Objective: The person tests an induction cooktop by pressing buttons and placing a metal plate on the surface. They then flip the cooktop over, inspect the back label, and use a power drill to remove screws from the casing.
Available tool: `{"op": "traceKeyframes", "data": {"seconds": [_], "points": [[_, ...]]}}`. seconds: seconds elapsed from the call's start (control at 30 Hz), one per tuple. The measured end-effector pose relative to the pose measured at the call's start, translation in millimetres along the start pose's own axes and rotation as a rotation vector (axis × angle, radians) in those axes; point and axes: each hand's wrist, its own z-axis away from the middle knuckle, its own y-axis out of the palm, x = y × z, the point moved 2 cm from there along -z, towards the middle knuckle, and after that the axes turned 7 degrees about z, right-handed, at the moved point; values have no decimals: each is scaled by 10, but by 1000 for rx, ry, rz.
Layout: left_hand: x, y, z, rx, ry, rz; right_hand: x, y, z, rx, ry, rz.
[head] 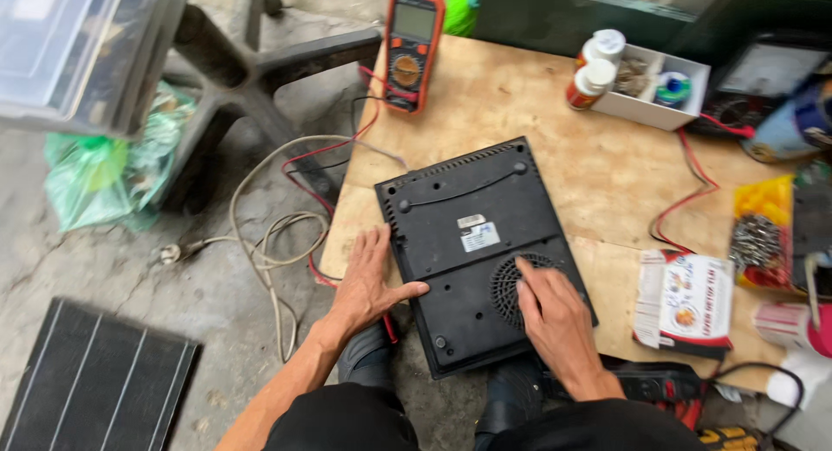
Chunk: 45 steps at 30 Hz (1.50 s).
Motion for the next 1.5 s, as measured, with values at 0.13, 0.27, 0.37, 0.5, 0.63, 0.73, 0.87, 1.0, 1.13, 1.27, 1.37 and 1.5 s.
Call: {"op": "traceKeyframes", "data": {"seconds": [0.13,0.27,0.37,0.5,0.63,0.73,0.87,1.0,1.13,1.27,1.37,1.5], "points": [[45,45,-13,-26,36,-61,-371,100,934,-30,636,-100],[55,111,47,-98,187,-103,-909,622,1849,-73,1159,-228],[-14,207,195,-145,206,-72,-731,778,1862,143,1359,-715],[-25,378,308,-150,137,183,-154,462,1311,243,1371,-1120],[-104,417,277,-161,52,265,1,292,1087,99,1609,-1239],[-481,276,407,-17,-183,290,-22,210,1020,-40,1519,-1156],[-587,362,327,36,-140,234,-218,115,934,-196,1553,-1167],[-753,425,228,169,-117,136,-352,-175,825,-290,1400,-1231],[-882,348,181,254,-160,177,-696,-486,1145,-213,1134,-684],[-581,396,202,246,-73,106,-1308,-464,1782,-53,713,359],[-431,400,268,191,-149,192,-1399,-475,1882,132,228,885],[-232,447,230,156,-116,290,-1565,-595,1823,647,197,985]]}}
